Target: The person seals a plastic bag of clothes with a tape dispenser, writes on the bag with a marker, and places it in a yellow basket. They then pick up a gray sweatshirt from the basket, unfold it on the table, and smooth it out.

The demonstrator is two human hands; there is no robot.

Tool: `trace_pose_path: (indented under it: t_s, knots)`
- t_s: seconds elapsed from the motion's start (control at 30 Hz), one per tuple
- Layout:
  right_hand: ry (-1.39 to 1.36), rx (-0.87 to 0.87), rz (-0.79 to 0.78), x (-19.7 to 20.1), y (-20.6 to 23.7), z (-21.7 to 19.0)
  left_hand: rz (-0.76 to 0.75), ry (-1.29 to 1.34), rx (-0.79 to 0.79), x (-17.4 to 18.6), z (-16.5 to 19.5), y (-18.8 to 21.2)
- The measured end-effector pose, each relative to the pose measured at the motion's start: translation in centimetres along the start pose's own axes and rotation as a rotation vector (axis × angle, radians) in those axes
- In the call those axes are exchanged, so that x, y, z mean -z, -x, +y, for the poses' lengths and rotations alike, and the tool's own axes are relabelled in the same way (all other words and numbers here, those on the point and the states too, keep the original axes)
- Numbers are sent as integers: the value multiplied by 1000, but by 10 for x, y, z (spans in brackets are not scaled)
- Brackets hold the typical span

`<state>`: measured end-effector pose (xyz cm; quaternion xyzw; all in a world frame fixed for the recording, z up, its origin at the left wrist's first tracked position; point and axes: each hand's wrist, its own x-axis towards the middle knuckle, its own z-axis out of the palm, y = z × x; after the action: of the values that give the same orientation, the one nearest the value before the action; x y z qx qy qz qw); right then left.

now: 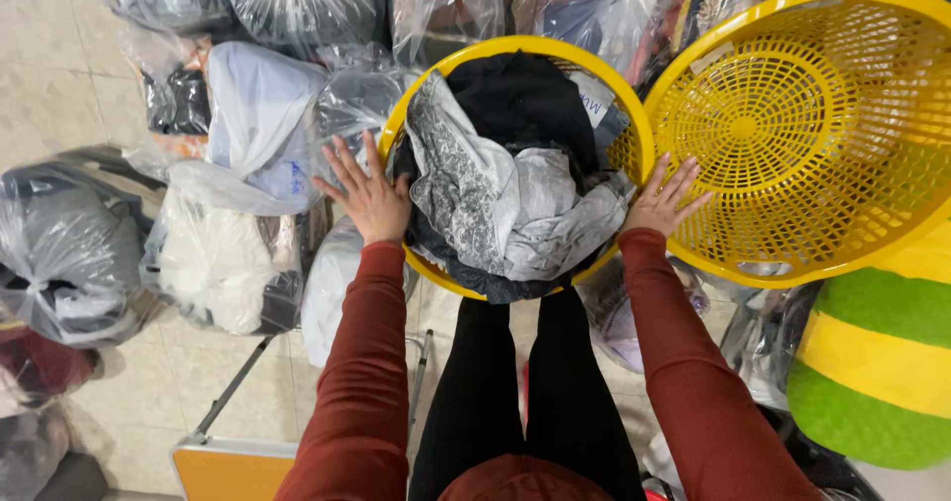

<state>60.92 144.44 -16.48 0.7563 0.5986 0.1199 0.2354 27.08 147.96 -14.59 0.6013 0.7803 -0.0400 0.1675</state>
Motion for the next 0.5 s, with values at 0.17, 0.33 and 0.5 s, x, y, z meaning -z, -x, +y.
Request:
trace_pose_path:
  t_s: [0.17, 0.33, 0.5]
  knots:
    - [11, 0, -25, -5, -10, 1, 193, -140, 42, -10, -2, -18]
    - [31, -30, -13, -18, -14, -6, 258, -348, 154, -19, 8, -26]
    - [-42, -51, -57, -3, -8, 4, 90, -170, 182, 8, 24, -18]
